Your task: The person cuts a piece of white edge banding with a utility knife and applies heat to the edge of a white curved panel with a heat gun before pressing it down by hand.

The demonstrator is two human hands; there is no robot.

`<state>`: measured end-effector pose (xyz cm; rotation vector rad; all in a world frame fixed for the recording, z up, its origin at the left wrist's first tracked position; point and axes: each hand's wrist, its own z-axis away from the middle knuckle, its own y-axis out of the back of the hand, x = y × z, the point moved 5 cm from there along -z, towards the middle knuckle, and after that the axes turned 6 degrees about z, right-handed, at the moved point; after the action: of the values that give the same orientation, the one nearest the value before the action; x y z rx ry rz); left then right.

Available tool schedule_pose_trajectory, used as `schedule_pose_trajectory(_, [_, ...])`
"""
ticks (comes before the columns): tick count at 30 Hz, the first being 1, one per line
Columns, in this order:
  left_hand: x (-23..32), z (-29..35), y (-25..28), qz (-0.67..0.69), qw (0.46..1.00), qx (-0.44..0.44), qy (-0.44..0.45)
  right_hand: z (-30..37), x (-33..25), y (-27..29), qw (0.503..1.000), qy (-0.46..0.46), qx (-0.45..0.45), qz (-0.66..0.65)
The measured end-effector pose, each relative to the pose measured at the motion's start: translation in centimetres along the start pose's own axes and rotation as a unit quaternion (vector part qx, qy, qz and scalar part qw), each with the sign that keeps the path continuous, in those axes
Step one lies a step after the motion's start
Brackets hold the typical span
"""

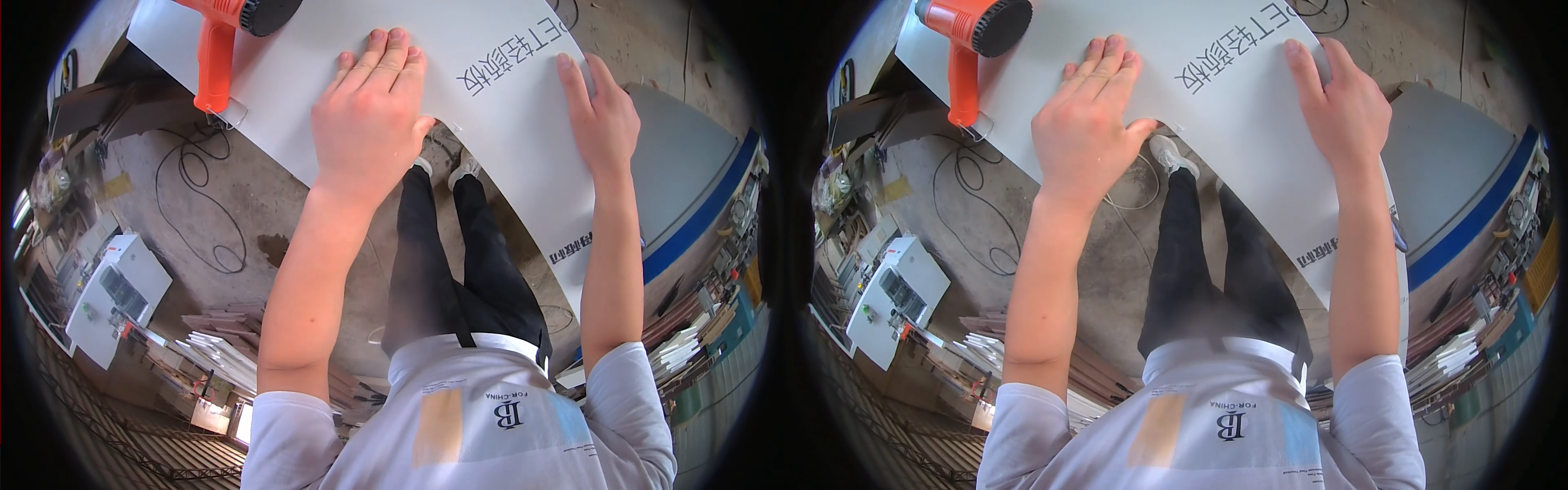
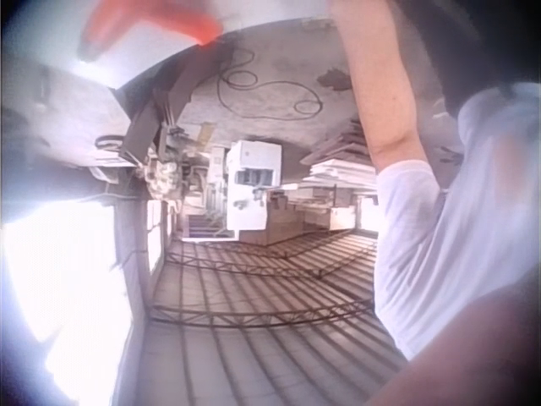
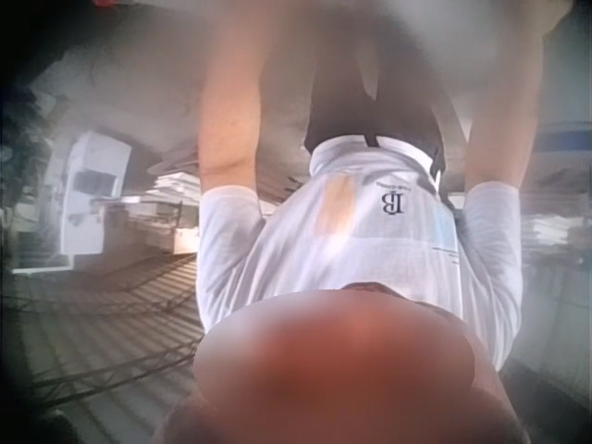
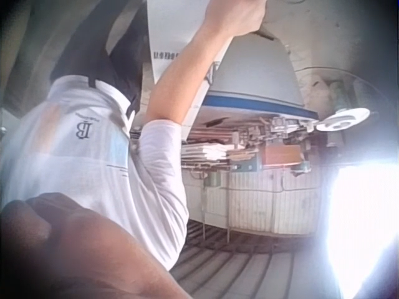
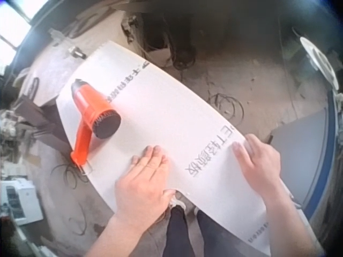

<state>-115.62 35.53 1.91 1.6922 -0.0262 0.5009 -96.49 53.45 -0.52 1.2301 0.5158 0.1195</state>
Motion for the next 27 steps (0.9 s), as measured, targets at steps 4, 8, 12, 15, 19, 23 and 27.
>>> schedule_pose_trajectory(4, [0.3,0.0,0.0,0.013,0.999,-0.025,0.022,0.0,0.4,-0.3,0.999,-0.032,-0.034,0.012])
schedule_pose_trajectory(8, [-0.3,1.0,0.3,0.067,0.997,-0.038,-0.001,-0.1,0.2,-0.2,1.000,0.006,-0.001,0.024])
schedule_pose_trajectory(12, [-0.8,1.6,0.0,0.110,0.994,-0.026,0.006,0.0,-0.1,0.0,0.999,-0.007,-0.025,0.022])
schedule_pose_trajectory(15, [-0.5,2.3,-0.4,0.098,0.995,0.008,0.025,0.0,0.2,-0.1,1.000,-0.008,-0.008,0.013])
schedule_pose_trajectory(19, [-1.0,3.8,-1.4,0.082,0.994,0.073,0.014,0.0,0.1,-0.1,1.000,-0.002,0.003,0.010])
schedule_pose_trajectory(23, [-1.3,3.9,-1.5,0.066,0.989,0.136,-0.001,0.0,0.0,-0.1,1.000,0.000,0.003,0.011])
schedule_pose_trajectory(27, [-1.0,3.9,-1.5,0.051,0.987,0.151,-0.002,0.0,0.2,-0.3,1.000,0.006,0.000,0.005])
